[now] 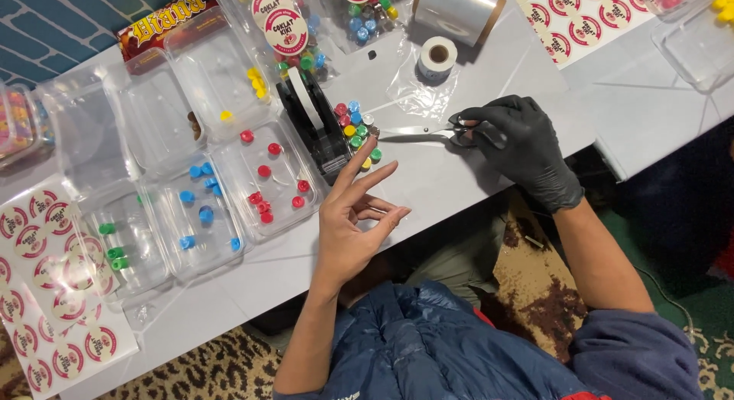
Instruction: Wrapping individual small candies in plastic film and securing them using scissors and tape.
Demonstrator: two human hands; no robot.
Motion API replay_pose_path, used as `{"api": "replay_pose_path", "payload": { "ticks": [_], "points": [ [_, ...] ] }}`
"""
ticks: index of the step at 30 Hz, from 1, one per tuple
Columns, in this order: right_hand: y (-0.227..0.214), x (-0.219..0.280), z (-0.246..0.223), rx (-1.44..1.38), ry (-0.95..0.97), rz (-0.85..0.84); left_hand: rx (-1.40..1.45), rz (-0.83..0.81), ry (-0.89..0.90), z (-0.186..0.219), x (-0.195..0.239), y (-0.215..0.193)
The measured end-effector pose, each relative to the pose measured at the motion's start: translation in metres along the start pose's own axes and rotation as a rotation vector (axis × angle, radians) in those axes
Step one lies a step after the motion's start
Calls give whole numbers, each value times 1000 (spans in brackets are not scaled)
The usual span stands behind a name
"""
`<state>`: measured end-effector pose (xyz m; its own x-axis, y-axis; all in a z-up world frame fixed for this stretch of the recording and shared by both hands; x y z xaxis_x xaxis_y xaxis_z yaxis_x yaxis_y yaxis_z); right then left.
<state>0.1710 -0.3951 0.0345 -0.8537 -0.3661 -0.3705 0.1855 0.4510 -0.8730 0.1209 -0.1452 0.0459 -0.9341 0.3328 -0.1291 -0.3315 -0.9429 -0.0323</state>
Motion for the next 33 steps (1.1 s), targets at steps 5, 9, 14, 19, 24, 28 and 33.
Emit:
{"api": "replay_pose_path", "payload": {
  "ticks": [5,9,14,19,24,28,33],
  "points": [
    [7,-1,6,8,84,-38,-4,12,-23,-2,2,-5],
    [1,0,3,-158,125,-67,-1,12,-3,-4,2,-4],
    [-14,15,-16,-445,310,106,3,48,0,-7,4,-8],
    [12,21,-76,-828,292,-145,-2,58,53,0,9,-10],
    [27,21,-108,-857,390,-240,-22,106,63,5,17,-12],
    [39,21,-109,-969,445,-161,-99,162,60,4,23,-17],
    [41,18,-104,-1009,500,-128,86,102,57,-1,29,-23]
  ]
}}
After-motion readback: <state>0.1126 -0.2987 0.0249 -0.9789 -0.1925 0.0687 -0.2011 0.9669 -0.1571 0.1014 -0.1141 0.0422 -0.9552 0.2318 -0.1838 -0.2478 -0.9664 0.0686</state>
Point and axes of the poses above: each hand's wrist, its own x-axis away from the middle knuckle, its own y-axis out of the palm, z = x × y, the point moved 8 cm from there along -x, towards the middle knuckle, and after that the axes turned 5 degrees about -z, right-handed, at the moved point
